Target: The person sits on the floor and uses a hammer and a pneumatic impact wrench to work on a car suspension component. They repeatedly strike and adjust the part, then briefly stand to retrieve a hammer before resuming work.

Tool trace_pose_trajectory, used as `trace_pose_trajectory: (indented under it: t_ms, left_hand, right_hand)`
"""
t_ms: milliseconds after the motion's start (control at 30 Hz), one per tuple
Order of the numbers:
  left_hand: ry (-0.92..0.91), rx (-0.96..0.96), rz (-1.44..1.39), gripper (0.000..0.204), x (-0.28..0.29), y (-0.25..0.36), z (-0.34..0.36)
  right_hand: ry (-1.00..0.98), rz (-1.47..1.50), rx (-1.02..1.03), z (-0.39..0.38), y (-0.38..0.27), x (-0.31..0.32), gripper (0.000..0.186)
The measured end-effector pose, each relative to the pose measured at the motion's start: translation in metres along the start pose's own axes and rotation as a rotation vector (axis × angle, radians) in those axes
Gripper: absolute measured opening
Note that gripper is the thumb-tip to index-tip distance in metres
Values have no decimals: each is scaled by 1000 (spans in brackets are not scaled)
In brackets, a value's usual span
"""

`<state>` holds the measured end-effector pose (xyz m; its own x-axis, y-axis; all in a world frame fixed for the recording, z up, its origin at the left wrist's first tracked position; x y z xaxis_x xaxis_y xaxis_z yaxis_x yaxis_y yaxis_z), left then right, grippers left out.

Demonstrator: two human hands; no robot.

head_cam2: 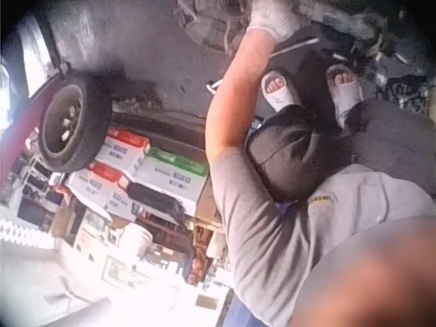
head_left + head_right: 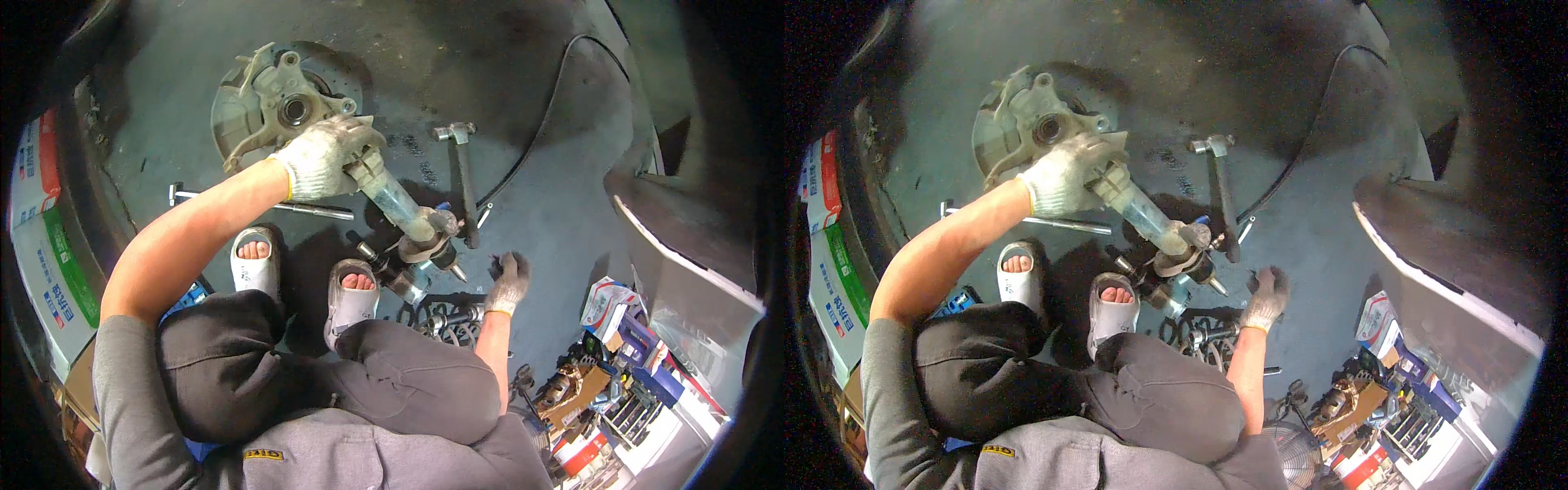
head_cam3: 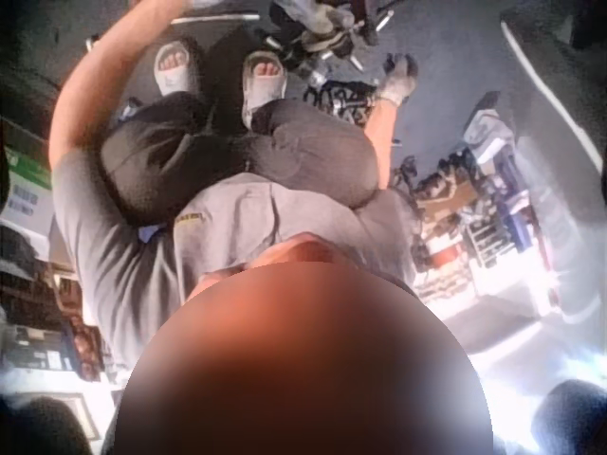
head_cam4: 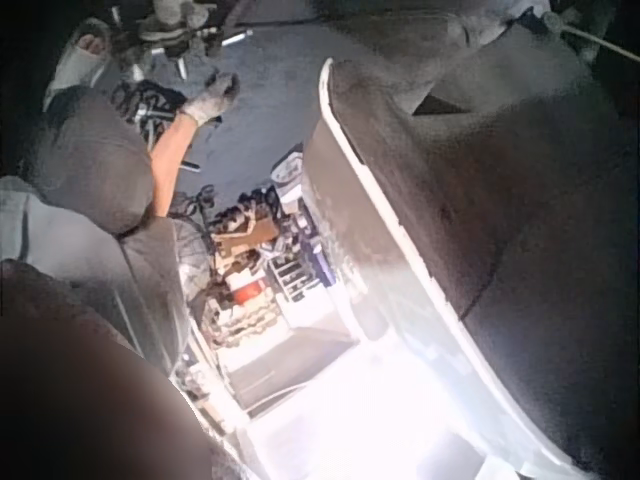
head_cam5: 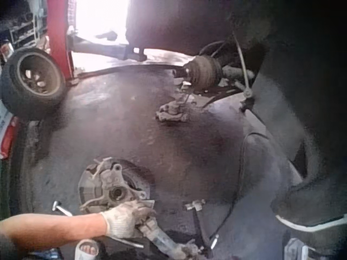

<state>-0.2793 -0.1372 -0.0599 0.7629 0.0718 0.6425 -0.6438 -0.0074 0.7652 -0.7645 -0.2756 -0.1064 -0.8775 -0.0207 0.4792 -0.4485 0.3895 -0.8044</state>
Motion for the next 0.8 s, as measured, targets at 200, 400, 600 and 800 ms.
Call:
trace_pose_trajectory:
  t_ms: [200, 400, 600, 800]
  left_hand:
    - [11, 9, -12, 68, -5, -6, -3]
    - [-47, 89, -105, 74, -7, -8, -4]
    - [6, 59, -140, 73, -3, -8, -8]
    - [14, 61, -207, 75, -5, -14, -10]
  right_hand:
    - [-777, -19, 84, -66, -128, -148, 42]
    - [-979, -141, -30, -109, -171, -227, 54]
    - [-895, -370, 127, -107, -180, -245, 57]
    - [-946, -462, 223, -106, -186, -241, 58]
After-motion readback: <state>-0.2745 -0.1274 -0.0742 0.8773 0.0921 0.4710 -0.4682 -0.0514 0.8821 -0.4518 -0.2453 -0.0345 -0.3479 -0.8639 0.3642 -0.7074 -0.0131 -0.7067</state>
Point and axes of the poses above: each hand's wrist, its own z-axis towards the middle knuckle, its own x-axis out of the back of the hand, y = z × x, the point moved 5 cm from there along z, towards the middle knuckle, and after that the axes turned 5 degrees about -z, right-handed, at the moved point
